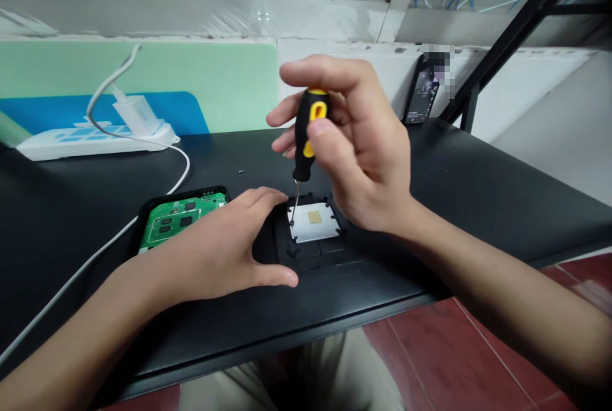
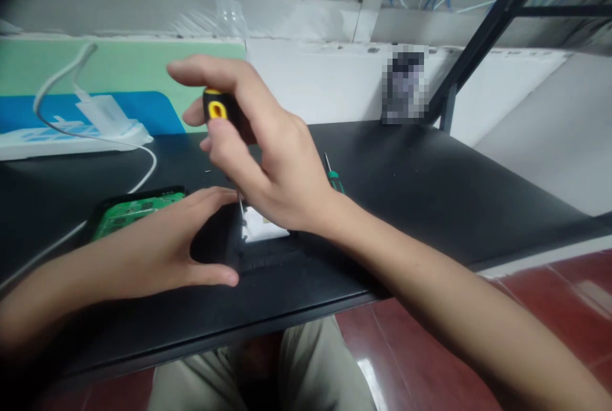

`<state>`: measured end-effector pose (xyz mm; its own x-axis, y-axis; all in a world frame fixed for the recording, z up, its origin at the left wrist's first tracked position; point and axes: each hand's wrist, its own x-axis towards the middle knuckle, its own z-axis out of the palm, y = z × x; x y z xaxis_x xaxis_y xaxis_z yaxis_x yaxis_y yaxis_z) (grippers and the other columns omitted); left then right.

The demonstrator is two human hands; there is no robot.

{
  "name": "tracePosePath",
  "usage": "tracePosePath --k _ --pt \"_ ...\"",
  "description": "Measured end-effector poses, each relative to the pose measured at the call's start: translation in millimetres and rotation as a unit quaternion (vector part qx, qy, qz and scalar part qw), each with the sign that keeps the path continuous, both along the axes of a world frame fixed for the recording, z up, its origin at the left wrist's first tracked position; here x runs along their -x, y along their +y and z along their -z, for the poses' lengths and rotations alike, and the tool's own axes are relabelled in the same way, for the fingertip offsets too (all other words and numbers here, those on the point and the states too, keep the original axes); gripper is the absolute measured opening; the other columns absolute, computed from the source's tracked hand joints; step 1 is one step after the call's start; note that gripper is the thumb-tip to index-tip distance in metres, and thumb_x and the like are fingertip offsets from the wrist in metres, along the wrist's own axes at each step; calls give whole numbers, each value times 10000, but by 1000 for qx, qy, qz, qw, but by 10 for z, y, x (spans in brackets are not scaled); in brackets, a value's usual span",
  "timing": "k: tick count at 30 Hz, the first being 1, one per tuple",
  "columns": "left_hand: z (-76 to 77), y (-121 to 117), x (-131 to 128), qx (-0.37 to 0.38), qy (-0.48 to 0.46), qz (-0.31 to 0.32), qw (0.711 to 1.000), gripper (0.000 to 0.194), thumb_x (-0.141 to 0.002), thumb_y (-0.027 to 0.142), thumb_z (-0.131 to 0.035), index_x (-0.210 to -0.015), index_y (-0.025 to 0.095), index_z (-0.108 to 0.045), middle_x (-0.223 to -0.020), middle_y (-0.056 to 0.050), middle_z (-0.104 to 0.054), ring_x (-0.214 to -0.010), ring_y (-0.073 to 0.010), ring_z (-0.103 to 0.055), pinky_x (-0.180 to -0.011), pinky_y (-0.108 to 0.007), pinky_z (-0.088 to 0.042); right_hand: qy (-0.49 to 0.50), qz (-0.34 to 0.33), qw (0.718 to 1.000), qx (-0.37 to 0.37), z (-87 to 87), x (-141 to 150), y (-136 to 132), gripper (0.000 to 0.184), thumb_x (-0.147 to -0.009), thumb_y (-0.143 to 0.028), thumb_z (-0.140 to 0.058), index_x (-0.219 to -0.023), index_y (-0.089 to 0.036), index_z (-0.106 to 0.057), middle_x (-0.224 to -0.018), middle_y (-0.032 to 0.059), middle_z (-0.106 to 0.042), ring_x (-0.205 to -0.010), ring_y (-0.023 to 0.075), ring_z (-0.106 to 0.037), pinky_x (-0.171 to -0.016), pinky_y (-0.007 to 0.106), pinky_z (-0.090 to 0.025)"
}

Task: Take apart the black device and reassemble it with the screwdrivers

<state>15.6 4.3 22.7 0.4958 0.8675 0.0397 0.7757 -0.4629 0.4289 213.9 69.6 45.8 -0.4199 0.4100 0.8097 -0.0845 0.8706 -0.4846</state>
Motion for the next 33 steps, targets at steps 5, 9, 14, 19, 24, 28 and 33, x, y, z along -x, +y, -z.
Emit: tracePosePath --k 5,9,14,19,24,28,33 --pt "-4 -11 14 -6 1 -3 1000 834 -774 614 -784 -1446 235 -470 -1466 -117 -562 -1341 -372 -549 -1094 -485 -474 38 -12 999 -14 -29 35 -59 248 -1022 -298 -496 -1212 -197 -620 -1285 26 -663 -1103 196 -707 -885 327 -652" --pt "-11 -14 8 -1 -2 -2 1000 846 -764 594 -797 -1451 224 -471 -1477 -116 -552 -1363 -362 -532 -1118 -478 -458 21 38 999 -20 -57 31 -79 229 -1024 -319 -524 -1181 -246 -674 -1300 -1 -681 -1139 217 -710 -964 362 -644" --pt "6 -8 15 -1 6 -1 1000 862 -775 623 -780 -1464 219 -458 -1489 -128 -537 -1389 -365 -501 -1123 -495 -460 22 -8 1000 -9 -9 -15 -3 354 -1036 -306 -439 -1348 -233 -590 -1360 21 -676 -1039 182 -742 -938 354 -653" --pt "8 -9 12 0 22 6 1000 897 -800 624 -755 -1520 213 -413 -1588 -150 -445 -1464 -375 -416 -1180 -513 -400 16 56 998 -26 4 24 -6 315 -1028 -369 -495 -1293 -264 -628 -1274 23 -682 -1024 172 -720 -903 317 -643" --pt "-5 -17 -2 0 26 13 1000 868 -810 601 -751 -1514 206 -430 -1581 -152 -469 -1488 -374 -384 -1194 -516 -381 58 132 987 -71 13 62 -16 238 -926 -434 -693 -1117 -292 -675 -1201 -7 -682 -928 163 -647 -835 325 -610" --pt "2 -16 4 1 28 12 1000 857 -818 634 -726 -1507 212 -440 -1585 -153 -459 -1472 -376 -406 -1184 -529 -395 46 22 999 -4 39 44 -14 336 -1048 -358 -465 -1311 -206 -610 -1349 31 -652 -1058 171 -699 -896 347 -635" --pt "12 -8 9 -4 27 15 1000 868 -812 633 -736 -1512 215 -437 -1574 -152 -474 -1466 -375 -416 -1180 -524 -405 62 10 998 7 54 39 30 353 -1025 -322 -537 -1347 -192 -601 -1238 40 -712 -999 161 -730 -932 342 -637"
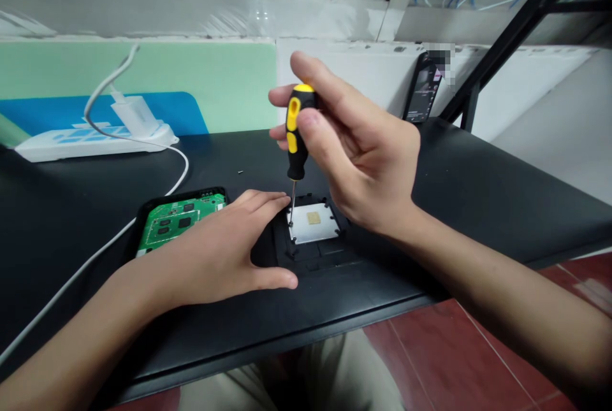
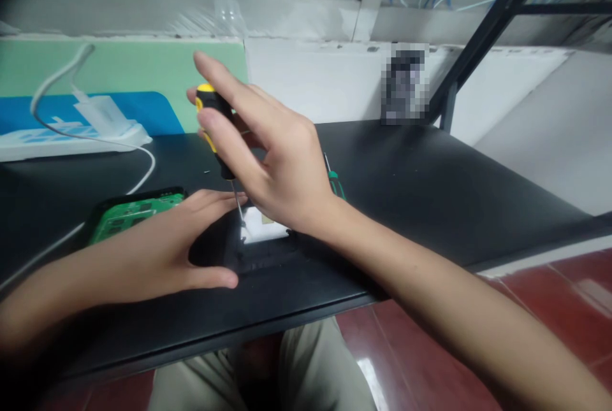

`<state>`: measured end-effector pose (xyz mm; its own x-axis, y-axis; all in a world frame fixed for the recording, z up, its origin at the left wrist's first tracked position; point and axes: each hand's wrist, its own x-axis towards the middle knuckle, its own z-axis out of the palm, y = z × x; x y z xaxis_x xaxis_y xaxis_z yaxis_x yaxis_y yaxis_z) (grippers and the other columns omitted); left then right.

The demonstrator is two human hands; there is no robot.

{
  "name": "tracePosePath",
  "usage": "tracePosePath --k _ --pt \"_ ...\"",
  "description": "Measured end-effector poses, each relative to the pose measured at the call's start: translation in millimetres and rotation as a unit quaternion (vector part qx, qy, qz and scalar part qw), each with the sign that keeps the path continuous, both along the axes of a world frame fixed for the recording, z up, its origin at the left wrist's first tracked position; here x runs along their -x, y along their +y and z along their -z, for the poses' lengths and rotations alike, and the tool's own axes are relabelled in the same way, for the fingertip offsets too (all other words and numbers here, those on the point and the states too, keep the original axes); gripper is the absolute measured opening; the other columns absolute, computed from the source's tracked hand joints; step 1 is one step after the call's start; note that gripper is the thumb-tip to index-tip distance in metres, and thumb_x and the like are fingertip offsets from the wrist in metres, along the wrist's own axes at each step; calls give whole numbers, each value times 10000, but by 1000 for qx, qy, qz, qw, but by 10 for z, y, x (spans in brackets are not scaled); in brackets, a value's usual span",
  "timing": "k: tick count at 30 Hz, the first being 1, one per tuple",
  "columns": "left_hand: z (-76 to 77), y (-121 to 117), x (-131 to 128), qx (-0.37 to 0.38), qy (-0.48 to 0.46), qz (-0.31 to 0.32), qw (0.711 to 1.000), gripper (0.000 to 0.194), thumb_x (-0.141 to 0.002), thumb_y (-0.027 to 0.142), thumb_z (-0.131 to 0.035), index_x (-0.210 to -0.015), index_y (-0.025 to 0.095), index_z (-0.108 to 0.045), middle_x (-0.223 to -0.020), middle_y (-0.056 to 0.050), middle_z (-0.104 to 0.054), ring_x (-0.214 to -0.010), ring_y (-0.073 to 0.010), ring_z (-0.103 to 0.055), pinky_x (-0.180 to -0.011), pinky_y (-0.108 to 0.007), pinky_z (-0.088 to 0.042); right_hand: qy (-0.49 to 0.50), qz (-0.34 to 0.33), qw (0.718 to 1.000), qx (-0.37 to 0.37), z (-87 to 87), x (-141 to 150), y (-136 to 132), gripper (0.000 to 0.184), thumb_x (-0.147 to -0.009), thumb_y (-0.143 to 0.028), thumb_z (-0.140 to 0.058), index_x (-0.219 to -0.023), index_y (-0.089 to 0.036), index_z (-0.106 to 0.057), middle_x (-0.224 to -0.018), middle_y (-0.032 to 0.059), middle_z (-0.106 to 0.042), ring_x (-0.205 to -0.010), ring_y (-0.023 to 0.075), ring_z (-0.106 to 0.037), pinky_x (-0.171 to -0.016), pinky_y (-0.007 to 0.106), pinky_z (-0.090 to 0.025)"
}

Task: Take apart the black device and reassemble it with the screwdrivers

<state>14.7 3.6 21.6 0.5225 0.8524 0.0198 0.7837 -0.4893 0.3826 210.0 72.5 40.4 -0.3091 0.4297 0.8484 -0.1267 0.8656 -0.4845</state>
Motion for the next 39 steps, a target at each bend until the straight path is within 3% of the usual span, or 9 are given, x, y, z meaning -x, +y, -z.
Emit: tracePosePath --k 3,6,9,12,18,22,25,33,39 --pt "2 -2 -1 -4 -2 1 1000 863 -810 615 -749 -1510 217 -440 -1567 -146 -487 -1469 -379 -410 -1178 -527 -406 -13 46 998 -36 -15 1 15 303 -934 -384 -694 -1222 -289 -677 -1204 3 -708 -1064 182 -682 -897 312 -618" --pt "4 -5 4 -9 4 2 1000 864 -819 616 -744 -1514 207 -434 -1573 -150 -477 -1475 -368 -405 -1186 -517 -400 2 81 995 -62 -22 6 -4 292 -939 -440 -673 -1170 -264 -701 -1231 21 -691 -1066 197 -656 -887 331 -614" --pt "14 -3 15 -4 4 4 1000 866 -822 641 -731 -1515 215 -434 -1578 -155 -469 -1467 -362 -420 -1188 -516 -400 0 50 999 -19 -9 15 -17 346 -1034 -422 -490 -1266 -236 -667 -1292 39 -675 -1018 183 -698 -898 360 -641" --pt "23 -1 21 -5 -5 3 1000 876 -810 649 -735 -1508 207 -446 -1567 -150 -486 -1460 -381 -427 -1184 -539 -404 3 29 999 -16 -2 16 3 320 -1037 -369 -498 -1294 -257 -652 -1221 19 -725 -956 162 -742 -921 348 -648" --pt "12 1 4 -9 13 5 1000 883 -826 640 -725 -1518 173 -435 -1581 -151 -468 -1474 -365 -403 -1194 -518 -396 3 131 989 -64 -40 -9 -8 338 -916 -496 -687 -1171 -280 -733 -1099 14 -729 -919 182 -667 -830 313 -626" --pt "5 3 0 -4 10 1 1000 897 -817 653 -729 -1521 179 -437 -1578 -155 -469 -1470 -367 -408 -1188 -502 -405 -33 53 997 -53 -33 -14 -38 418 -1053 -385 -451 -1370 -167 -614 -1317 62 -647 -1051 181 -667 -967 366 -613" --pt "-2 0 2 1 19 3 1000 914 -822 649 -726 -1531 157 -422 -1588 -168 -450 -1476 -353 -400 -1195 -482 -397 -24 -1 999 -32 -5 -8 -10 406 -1045 -322 -476 -1405 -167 -583 -1321 72 -650 -1090 194 -709 -986 372 -621" --pt "8 1 1 -4 14 3 1000 887 -823 631 -737 -1530 201 -418 -1590 -142 -456 -1481 -361 -391 -1196 -501 -387 -59 135 988 -46 -50 -38 -40 346 -919 -502 -681 -1201 -301 -689 -1238 14 -682 -986 186 -663 -866 298 -631" --pt "7 -2 11 -2 22 -1 1000 916 -817 657 -730 -1535 180 -418 -1590 -146 -450 -1465 -350 -414 -1181 -476 -413 -58 59 994 -71 -47 -27 -81 405 -1081 -245 -344 -1401 -124 -560 -1333 70 -634 -1147 166 -653 -960 335 -629"
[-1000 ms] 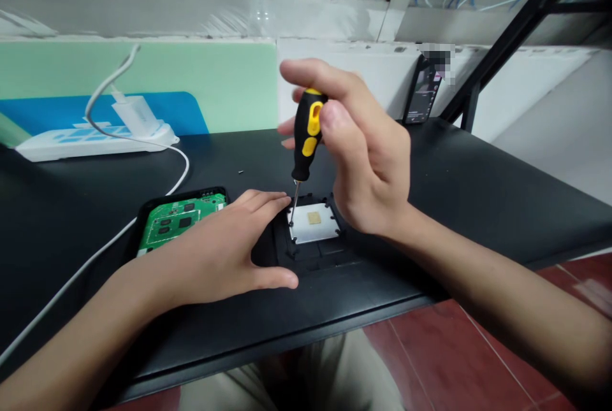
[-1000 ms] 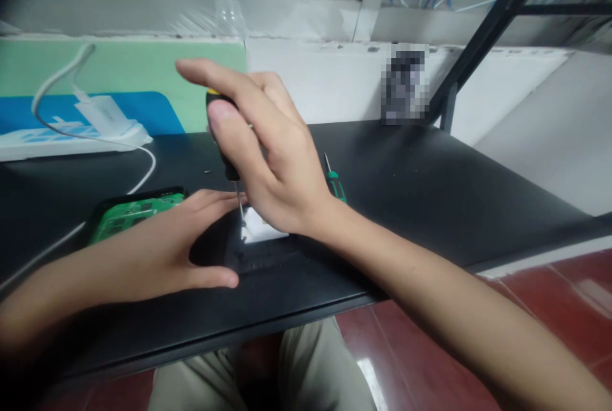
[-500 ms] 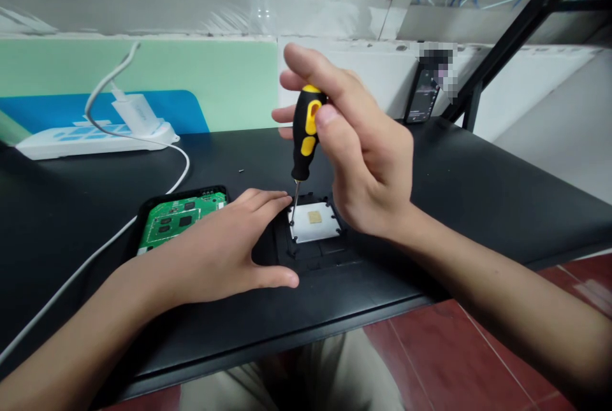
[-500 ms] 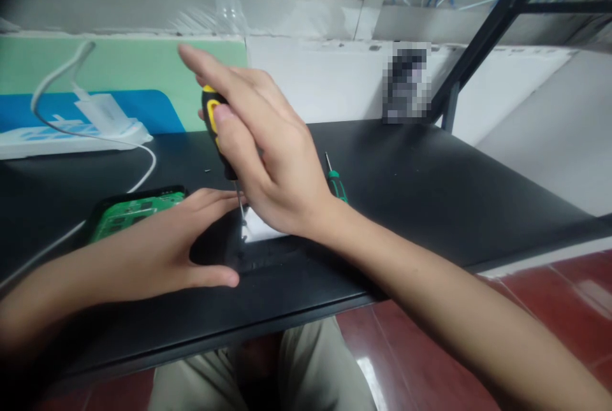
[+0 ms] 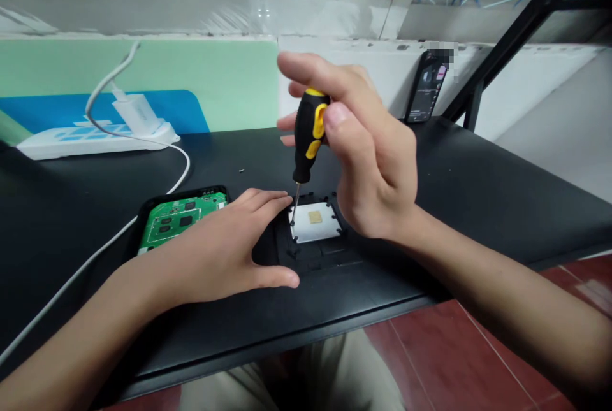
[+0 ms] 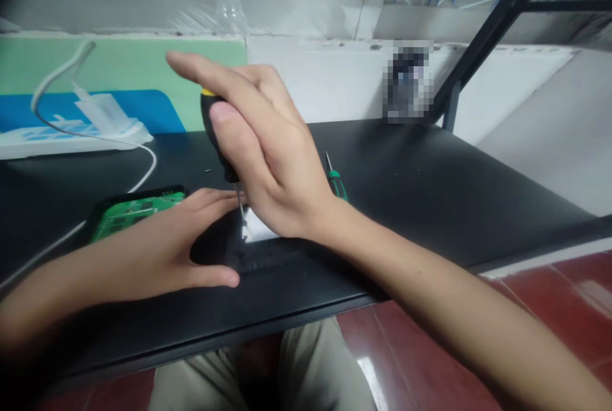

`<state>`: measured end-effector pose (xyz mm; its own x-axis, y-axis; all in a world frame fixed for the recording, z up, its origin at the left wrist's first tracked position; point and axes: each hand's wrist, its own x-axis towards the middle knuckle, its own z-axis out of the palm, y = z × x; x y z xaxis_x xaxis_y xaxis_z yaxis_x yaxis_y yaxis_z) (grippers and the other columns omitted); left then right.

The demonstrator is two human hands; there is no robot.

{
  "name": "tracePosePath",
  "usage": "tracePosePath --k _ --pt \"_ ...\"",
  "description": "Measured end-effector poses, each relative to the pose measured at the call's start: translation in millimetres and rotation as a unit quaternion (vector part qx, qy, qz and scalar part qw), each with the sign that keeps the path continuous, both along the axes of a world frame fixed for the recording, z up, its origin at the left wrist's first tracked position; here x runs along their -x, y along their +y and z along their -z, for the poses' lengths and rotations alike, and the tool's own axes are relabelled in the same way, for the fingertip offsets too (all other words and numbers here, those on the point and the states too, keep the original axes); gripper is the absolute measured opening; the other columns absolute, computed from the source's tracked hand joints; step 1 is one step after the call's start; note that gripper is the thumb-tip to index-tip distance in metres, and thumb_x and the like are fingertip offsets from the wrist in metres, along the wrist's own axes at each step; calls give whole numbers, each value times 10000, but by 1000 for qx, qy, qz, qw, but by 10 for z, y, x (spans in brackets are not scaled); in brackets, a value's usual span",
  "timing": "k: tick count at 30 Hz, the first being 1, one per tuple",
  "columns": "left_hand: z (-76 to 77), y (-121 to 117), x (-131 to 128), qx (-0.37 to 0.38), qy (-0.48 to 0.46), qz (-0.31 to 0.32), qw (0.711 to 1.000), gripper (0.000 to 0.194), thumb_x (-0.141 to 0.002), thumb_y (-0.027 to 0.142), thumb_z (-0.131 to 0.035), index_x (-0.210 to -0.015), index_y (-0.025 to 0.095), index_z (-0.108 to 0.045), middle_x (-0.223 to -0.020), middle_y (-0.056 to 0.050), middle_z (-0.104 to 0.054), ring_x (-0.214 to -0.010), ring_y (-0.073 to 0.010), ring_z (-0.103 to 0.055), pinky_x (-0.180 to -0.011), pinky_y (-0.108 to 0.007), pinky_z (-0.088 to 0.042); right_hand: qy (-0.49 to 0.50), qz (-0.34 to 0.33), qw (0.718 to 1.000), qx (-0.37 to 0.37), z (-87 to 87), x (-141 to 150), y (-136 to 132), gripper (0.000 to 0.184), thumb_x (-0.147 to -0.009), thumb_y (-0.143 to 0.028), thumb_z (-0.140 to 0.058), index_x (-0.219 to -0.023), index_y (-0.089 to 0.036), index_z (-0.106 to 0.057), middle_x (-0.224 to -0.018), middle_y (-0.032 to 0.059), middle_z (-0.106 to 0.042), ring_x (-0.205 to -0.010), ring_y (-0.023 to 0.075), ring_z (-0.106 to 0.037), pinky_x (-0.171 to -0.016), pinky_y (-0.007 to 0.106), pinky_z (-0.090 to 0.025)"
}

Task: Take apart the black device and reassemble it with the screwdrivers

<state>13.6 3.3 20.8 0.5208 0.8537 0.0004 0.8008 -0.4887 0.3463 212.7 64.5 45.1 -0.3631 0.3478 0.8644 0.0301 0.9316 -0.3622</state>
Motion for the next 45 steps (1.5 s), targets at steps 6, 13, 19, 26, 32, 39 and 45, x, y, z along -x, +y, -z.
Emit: tracePosePath --k 6,13,19,26,32,39,45 --pt "-10 8 -17 0 -6 3 1000 899 -813 635 -743 -1524 182 -429 -1589 -138 -460 -1477 -354 -398 -1197 -499 -393 31 39 999 9 9 21 38 280 -983 -338 -635 -1238 -227 -665 -1144 18 -717 -907 134 -696 -840 276 -615" --pt "2 11 -10 5 -5 -2 1000 900 -815 659 -725 -1524 190 -429 -1589 -136 -457 -1467 -370 -406 -1178 -504 -412 -2 9 1000 10 21 29 -6 404 -1080 -294 -377 -1409 -122 -535 -1324 77 -611 -914 131 -653 -844 337 -635" --pt "-3 16 -10 -3 -1 8 1000 895 -826 638 -730 -1533 188 -413 -1583 -136 -461 -1479 -333 -396 -1196 -476 -395 4 8 1000 -6 61 50 47 404 -1033 -281 -520 -1399 -114 -561 -1277 90 -641 -988 162 -674 -890 343 -647" --pt "25 5 -2 -5 -13 4 1000 868 -816 624 -741 -1515 212 -433 -1563 -137 -485 -1468 -349 -412 -1182 -501 -406 13 47 999 13 54 53 35 283 -994 -286 -604 -1272 -232 -612 -1286 34 -641 -1037 158 -653 -829 297 -627" --pt "44 16 8 -7 -10 5 1000 867 -820 620 -740 -1519 214 -425 -1560 -140 -481 -1460 -339 -426 -1174 -486 -425 30 -34 998 41 56 57 6 326 -1048 -199 -430 -1313 -258 -611 -1286 32 -660 -1121 163 -680 -937 340 -635" --pt "37 10 1 8 -19 -3 1000 853 -800 577 -773 -1504 227 -440 -1553 -136 -495 -1468 -359 -414 -1184 -512 -406 22 73 997 -24 65 61 40 273 -1000 -360 -586 -1235 -243 -660 -1158 54 -667 -962 184 -636 -843 368 -619" --pt "37 8 -11 17 -29 0 999 873 -792 559 -791 -1515 231 -427 -1573 -135 -479 -1480 -367 -396 -1204 -517 -376 15 21 1000 -15 80 98 36 373 -1054 -245 -441 -1408 -247 -561 -1146 62 -699 -919 140 -670 -854 336 -616"
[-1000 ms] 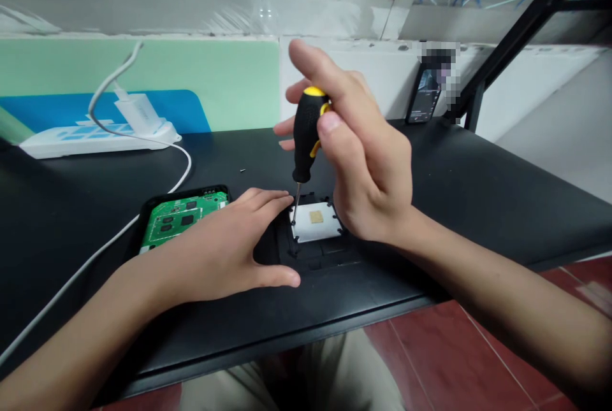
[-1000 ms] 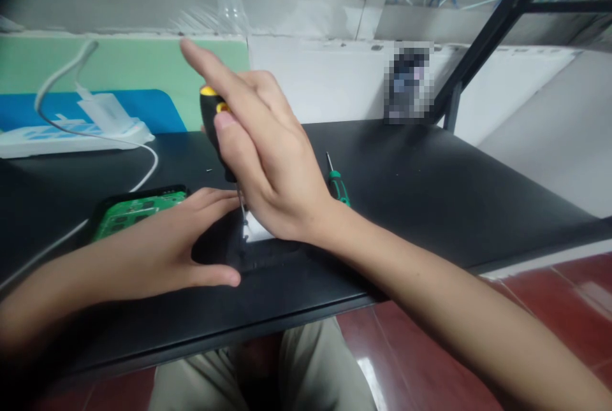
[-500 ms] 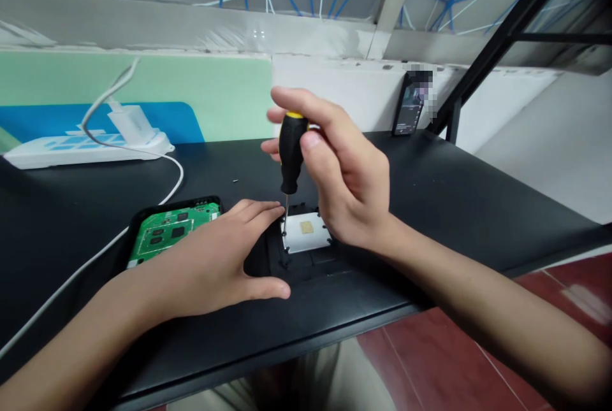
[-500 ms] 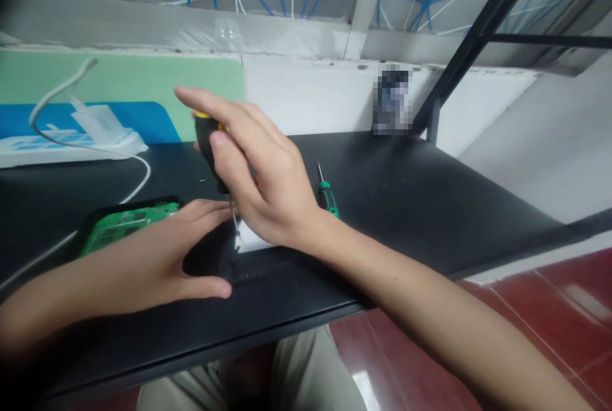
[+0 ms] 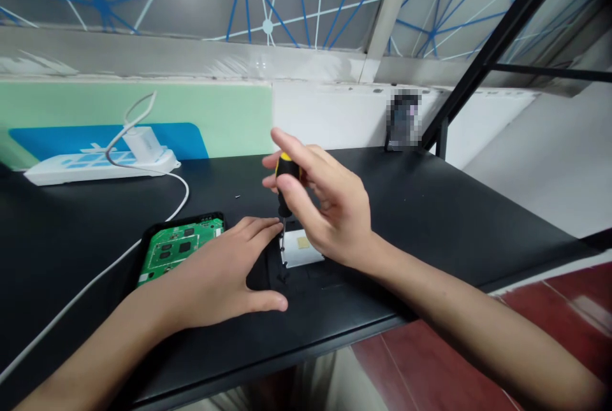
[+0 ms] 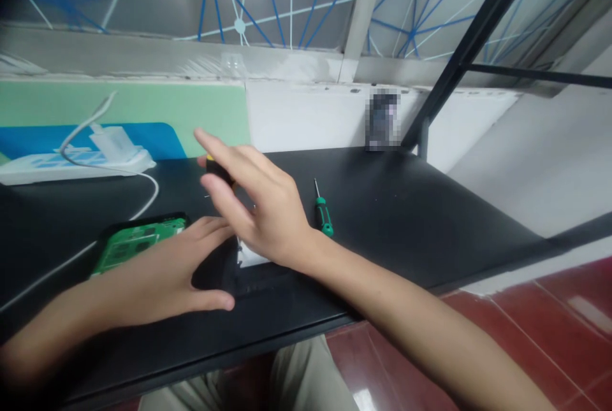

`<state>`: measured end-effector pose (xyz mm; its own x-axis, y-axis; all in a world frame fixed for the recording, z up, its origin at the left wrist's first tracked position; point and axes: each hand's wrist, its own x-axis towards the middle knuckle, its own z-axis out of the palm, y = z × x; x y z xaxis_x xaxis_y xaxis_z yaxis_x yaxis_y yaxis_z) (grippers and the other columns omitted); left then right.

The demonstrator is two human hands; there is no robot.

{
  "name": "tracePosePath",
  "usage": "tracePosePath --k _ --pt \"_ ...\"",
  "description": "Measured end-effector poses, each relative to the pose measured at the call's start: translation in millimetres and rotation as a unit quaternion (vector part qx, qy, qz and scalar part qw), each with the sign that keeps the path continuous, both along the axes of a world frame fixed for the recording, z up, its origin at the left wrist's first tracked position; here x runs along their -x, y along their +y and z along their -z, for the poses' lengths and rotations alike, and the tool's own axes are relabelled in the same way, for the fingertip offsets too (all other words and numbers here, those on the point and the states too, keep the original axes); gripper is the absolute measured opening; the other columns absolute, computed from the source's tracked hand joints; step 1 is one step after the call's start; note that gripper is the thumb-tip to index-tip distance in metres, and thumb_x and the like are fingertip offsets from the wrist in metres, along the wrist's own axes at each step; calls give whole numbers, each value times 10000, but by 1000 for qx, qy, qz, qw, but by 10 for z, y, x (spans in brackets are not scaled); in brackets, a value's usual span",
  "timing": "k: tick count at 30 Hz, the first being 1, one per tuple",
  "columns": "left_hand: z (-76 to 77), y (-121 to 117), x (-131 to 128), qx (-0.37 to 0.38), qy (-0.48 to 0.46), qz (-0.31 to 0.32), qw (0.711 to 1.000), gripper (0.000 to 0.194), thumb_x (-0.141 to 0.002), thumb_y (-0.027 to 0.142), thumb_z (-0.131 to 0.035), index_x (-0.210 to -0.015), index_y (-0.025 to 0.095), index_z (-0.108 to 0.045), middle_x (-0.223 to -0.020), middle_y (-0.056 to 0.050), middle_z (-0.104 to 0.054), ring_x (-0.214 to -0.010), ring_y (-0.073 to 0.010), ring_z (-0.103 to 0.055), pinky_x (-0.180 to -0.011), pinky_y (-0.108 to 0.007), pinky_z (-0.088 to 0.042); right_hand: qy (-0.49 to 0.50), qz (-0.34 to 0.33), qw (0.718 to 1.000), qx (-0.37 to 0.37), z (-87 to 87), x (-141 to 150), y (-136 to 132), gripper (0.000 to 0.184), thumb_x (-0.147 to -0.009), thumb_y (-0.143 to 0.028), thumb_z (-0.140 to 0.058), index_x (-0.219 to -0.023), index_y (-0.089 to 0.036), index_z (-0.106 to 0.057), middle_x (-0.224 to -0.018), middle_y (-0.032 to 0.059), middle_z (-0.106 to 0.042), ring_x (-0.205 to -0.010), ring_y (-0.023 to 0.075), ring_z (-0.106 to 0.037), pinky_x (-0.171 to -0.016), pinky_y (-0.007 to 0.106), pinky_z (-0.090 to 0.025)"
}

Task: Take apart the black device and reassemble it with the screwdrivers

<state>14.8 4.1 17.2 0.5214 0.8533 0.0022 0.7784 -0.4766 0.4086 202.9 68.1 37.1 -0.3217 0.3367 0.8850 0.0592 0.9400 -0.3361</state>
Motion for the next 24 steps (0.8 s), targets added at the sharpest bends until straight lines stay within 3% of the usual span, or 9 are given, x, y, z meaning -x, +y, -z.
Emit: tracePosePath --k 5,8,10,12,15,20,22,24 --pt "-4 -3 10 13 -6 11 1000 897 -820 587 -763 -1553 258 -363 -1575 -138 -473 -1483 -381 -381 -1190 -557 -368 39 42 998 -32 -40 -4 18 332 -872 -284 -777 -1195 -263 -700 -825 -2 -608 -773 147 -578 -713 316 -588" --pt "-12 -13 14 16 -8 10 1000 887 -838 590 -745 -1560 257 -351 -1589 -146 -453 -1489 -380 -373 -1191 -563 -360 23 14 999 -20 -43 -24 15 271 -956 -240 -662 -1225 -214 -685 -908 33 -646 -821 145 -618 -758 330 -600" --pt "-20 -17 10 19 -5 6 1000 877 -839 581 -746 -1554 252 -359 -1602 -147 -433 -1492 -372 -371 -1197 -554 -355 7 -25 1000 12 -38 -39 2 341 -1019 -161 -500 -1333 -180 -629 -1090 91 -696 -885 134 -682 -798 327 -617" --pt "-26 -18 3 25 -6 6 1000 873 -841 582 -743 -1552 254 -358 -1602 -141 -434 -1491 -364 -372 -1199 -544 -355 -2 -39 999 31 -40 -52 -12 414 -1020 -123 -467 -1416 -178 -572 -1182 112 -712 -920 126 -717 -794 302 -627" --pt "-28 -13 -2 33 -16 11 999 905 -845 617 -728 -1570 260 -322 -1594 -140 -441 -1488 -365 -372 -1198 -545 -353 -10 -5 1000 -1 -65 -60 -20 439 -973 -154 -608 -1406 -225 -588 -1058 62 -755 -846 118 -703 -734 274 -622" --pt "-35 -17 4 36 -32 14 999 906 -851 599 -728 -1579 272 -298 -1583 -131 -457 -1464 -364 -405 -1171 -531 -388 7 22 998 -53 -112 -54 -3 379 -844 -270 -808 -1202 -224 -691 -859 15 -718 -685 105 -608 -606 251 -571" --pt "-42 -20 5 39 -36 13 998 891 -854 595 -726 -1572 271 -310 -1564 -135 -476 -1448 -363 -428 -1147 -526 -417 10 27 998 -65 -108 -57 0 361 -821 -300 -830 -1147 -209 -706 -849 23 -706 -660 106 -573 -590 259 -560" --pt "-47 -18 1 37 -38 13 998 895 -849 615 -724 -1569 268 -321 -1560 -144 -479 -1450 -371 -426 -1143 -542 -416 -2 9 999 -50 -96 -65 -9 322 -902 -274 -744 -1211 -201 -690 -927 55 -709 -724 122 -620 -634 280 -588"
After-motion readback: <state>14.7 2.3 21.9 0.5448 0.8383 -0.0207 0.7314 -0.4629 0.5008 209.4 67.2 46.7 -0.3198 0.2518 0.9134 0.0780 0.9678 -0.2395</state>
